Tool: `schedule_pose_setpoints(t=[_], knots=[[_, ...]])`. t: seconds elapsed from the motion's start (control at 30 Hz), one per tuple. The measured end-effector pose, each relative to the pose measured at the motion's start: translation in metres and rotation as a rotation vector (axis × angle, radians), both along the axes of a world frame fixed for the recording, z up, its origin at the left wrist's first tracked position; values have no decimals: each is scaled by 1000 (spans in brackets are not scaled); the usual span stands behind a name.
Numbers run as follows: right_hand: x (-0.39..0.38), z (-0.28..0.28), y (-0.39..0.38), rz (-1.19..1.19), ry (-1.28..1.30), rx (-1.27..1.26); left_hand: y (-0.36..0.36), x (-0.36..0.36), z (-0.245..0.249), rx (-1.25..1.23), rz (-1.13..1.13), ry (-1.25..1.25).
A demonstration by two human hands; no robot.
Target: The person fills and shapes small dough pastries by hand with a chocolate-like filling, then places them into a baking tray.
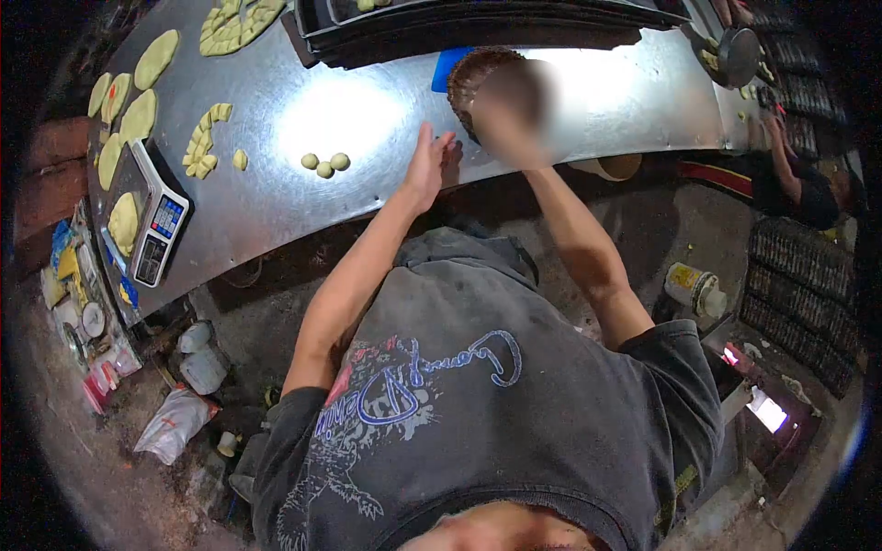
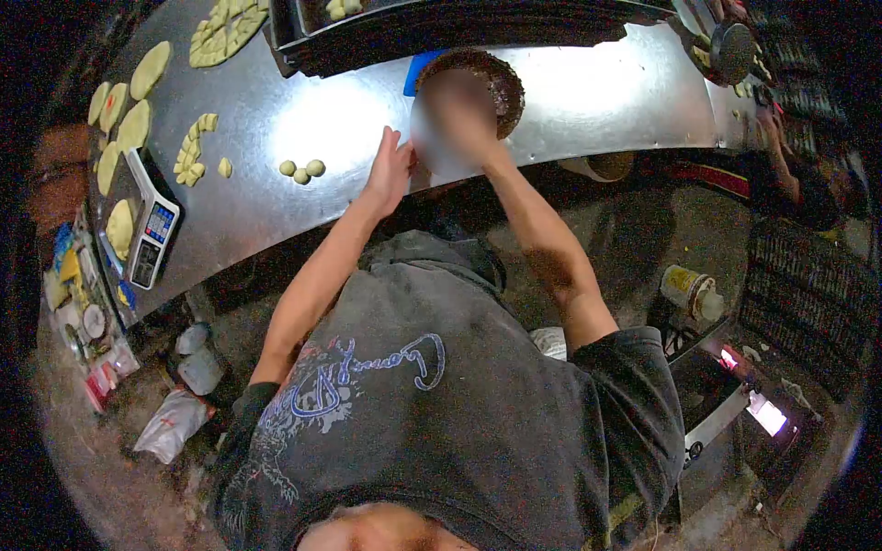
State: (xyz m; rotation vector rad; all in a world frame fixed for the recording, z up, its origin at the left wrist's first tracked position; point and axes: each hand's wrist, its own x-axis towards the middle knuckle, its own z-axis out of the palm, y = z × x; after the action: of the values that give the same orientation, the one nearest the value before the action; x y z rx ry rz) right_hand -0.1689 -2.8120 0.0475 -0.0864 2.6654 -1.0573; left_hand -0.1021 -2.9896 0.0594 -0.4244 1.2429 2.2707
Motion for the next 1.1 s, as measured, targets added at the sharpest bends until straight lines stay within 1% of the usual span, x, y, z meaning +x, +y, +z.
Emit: schedule_pose_setpoints(t=[0.03,0.07,0.13,0.23,0.33,0.37,0.4,0.47,0.5,0.53,0.57,0.6,0.67,0.7,0.73,0.77,0.83,0.87,0.9,1.0,1.03,1.1], knots=[[1,1,-2,85,28,194,8,-5,-4,82,52,-101],[1,5,-6,118,-20,207,15,-10,-9,113,90,-112],[-6,-23,-5,-31,57,104,28,-14,-18,175,171,-135],[-27,-22,10,-100,48,-77,31,-17,-9,127,137,-67],[-32,6,20,-122,-142,-248,30,-20,-10,149,124,-74],[-31,13,20,-181,-233,-381,26,-19,-9,164,108,-84],[-27,20,19,-235,-262,-493,21,-17,-8,178,96,-94],[-16,47,11,-339,-337,-720,2,-10,-5,-14,65,-22],[-16,43,13,-401,-390,-867,-12,-6,-4,-116,51,7],[-16,40,14,-464,-449,-1014,-30,-2,-5,-303,108,104],[-10,48,13,-431,-511,-1186,-53,4,-7,-495,160,197],[-5,53,9,-429,-510,-1283,-76,10,-9,-687,204,291],[8,73,-2,-461,-517,-1341,-116,23,2,-1016,316,144],[10,68,-3,-507,-548,-1367,-140,25,-20,-1125,466,219],[12,62,-6,-480,-566,-1399,-164,26,-50,-1228,616,298],[15,57,-8,-454,-585,-1429,-181,28,-60,-1366,629,290],[21,57,-20,-416,-632,-1481,-209,24,-78,-1403,420,329],[22,57,-27,-403,-629,-1457,-218,22,-82,-1418,318,350],[24,55,-35,-392,-625,-1433,-222,23,-89,-1480,269,502],[24,59,-63,-410,-618,-1405,-228,14,-87,-1368,63,589],[24,61,-72,-399,-619,-1403,-223,14,-84,-1493,31,634],[24,57,-86,-354,-637,-1424,-225,12,-76,-1463,-100,666]])
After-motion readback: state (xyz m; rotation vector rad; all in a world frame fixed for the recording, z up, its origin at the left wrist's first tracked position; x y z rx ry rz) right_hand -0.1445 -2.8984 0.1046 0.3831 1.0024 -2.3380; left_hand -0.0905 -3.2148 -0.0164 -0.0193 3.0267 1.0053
